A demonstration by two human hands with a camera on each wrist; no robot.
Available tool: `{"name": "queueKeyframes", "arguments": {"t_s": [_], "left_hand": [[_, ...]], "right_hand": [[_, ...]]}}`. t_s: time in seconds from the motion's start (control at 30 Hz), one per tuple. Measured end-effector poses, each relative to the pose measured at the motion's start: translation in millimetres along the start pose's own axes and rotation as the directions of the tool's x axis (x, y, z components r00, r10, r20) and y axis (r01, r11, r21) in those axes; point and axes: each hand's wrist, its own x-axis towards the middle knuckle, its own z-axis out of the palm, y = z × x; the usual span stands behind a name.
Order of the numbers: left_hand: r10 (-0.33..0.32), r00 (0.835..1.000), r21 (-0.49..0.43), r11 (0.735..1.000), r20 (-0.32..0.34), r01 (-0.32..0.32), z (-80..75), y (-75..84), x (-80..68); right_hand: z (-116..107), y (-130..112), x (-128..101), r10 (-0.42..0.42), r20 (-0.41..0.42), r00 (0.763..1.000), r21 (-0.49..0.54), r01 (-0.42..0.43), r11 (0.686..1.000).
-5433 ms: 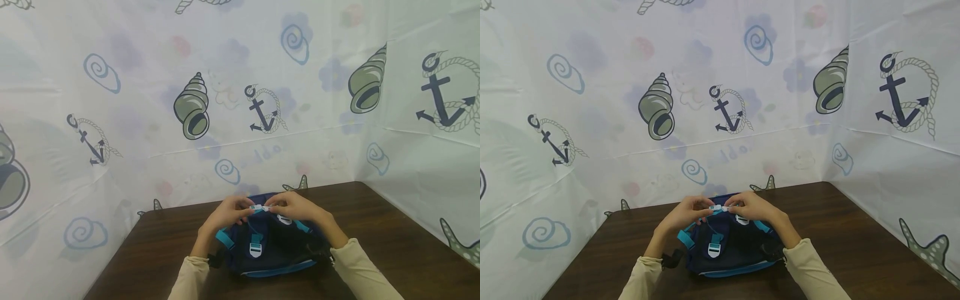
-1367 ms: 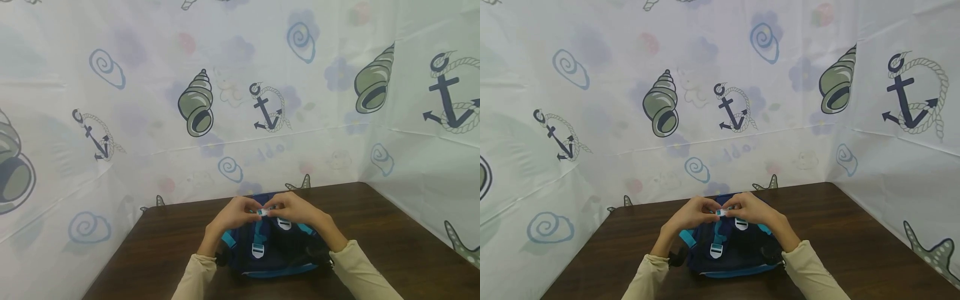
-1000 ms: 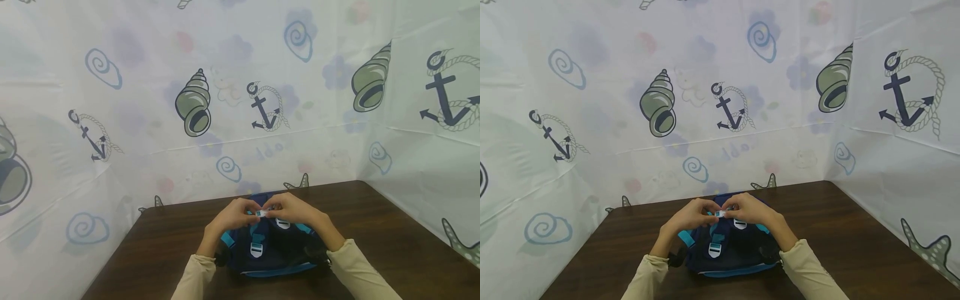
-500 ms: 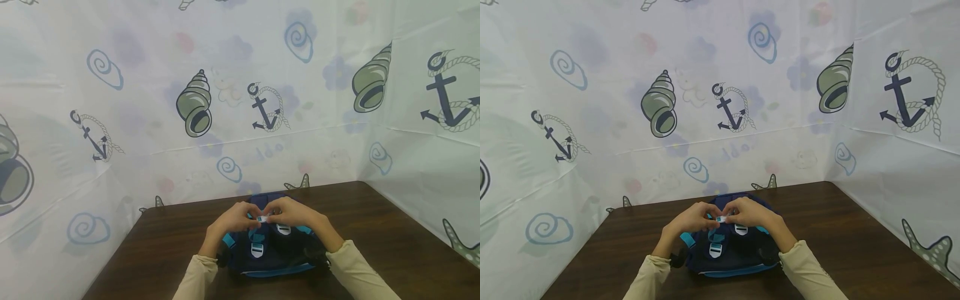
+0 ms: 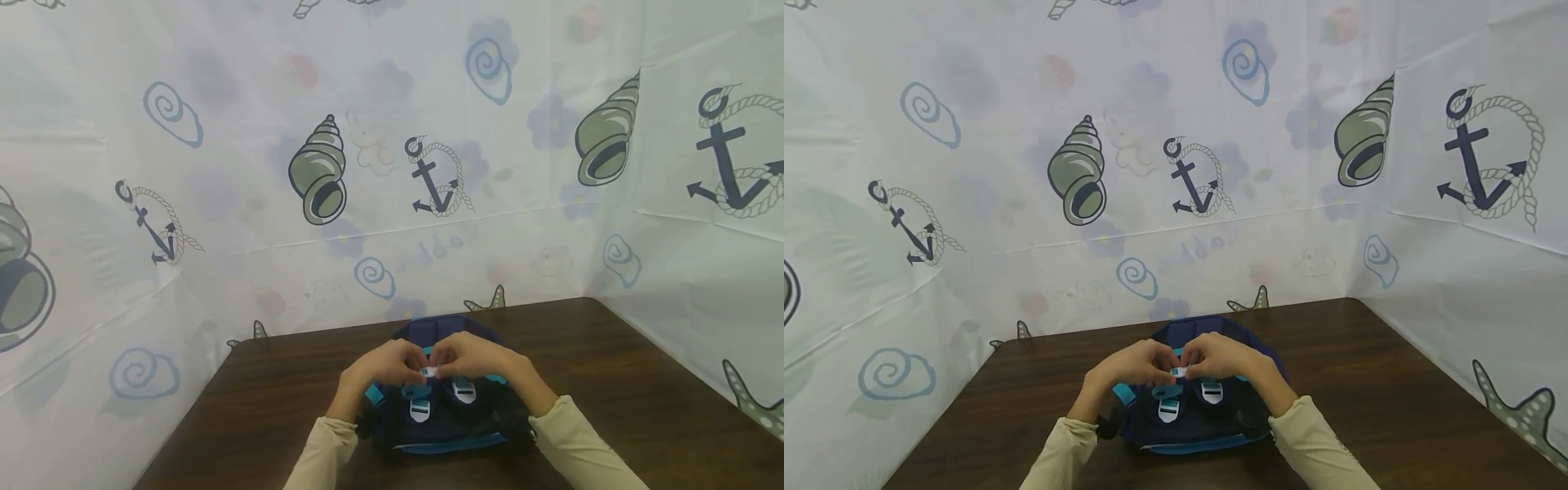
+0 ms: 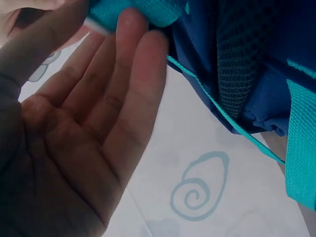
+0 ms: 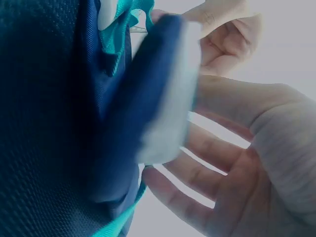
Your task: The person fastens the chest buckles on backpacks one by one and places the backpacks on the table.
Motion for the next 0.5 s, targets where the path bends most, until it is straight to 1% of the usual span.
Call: {"name": "queueKeyframes", "arguments": {"t_s": [0.1,0.17,0.33,0.5], "left_hand": [[0.016,0.999,0.03,0.999,0.031,-0.017,2.4,-0.3,1.1],[0.02,0.999,0.047,0.999,0.037,-0.022,3.1,0.0,1.7],[-0.013,0.999,0.062,0.998,0.037,0.011,4.7,0.3,2.7],[-0.034,0.998,0.114,0.993,0.058,0.027,9.4,0.4,4.7]], "right_hand": [[2.8,-0.1,-0.1,0.007,0.035,0.999,-0.009,-0.007,1.0],[4.6,0.2,0.1,0.01,0.049,0.999,-0.02,-0.009,1.0],[7.5,-0.1,0.8,0.015,0.054,0.998,-0.029,-0.014,0.999],[11.0,-1.2,0.9,0.04,0.077,0.996,-0.048,-0.036,0.998]]}}
